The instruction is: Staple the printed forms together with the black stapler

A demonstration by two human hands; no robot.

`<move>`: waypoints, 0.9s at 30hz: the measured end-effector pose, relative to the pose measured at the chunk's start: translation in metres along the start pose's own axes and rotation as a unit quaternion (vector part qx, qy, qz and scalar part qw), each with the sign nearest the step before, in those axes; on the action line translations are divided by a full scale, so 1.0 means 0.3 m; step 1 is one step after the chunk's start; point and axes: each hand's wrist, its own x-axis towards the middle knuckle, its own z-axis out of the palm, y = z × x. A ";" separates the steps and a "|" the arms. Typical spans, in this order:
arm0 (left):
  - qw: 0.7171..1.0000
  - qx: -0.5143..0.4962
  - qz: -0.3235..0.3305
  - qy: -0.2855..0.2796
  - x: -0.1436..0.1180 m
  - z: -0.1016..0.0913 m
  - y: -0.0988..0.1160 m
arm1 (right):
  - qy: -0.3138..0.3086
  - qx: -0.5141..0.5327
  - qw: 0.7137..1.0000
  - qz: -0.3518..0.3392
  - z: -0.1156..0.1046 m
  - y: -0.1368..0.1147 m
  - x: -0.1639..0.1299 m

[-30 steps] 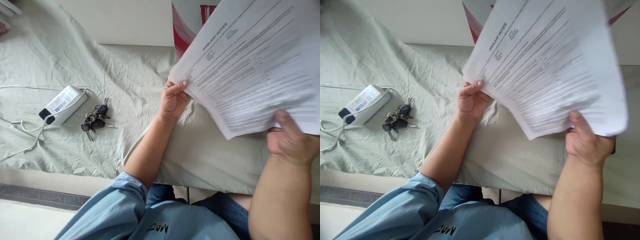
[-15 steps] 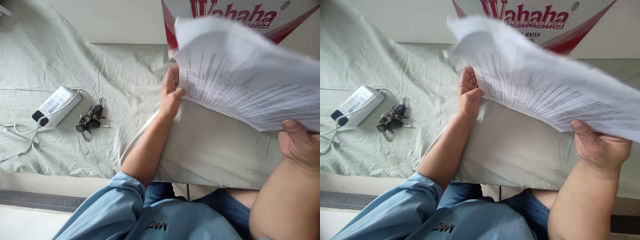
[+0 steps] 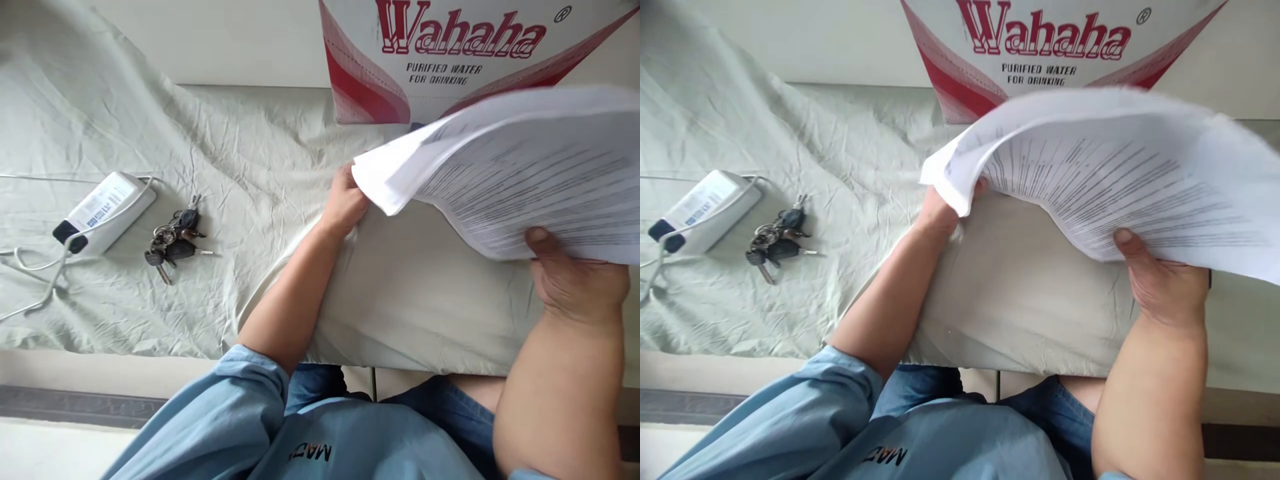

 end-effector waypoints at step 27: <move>0.937 0.118 -0.168 -0.282 -0.062 0.015 0.145 | -0.070 -0.018 0.950 0.305 -0.057 -0.047 -0.088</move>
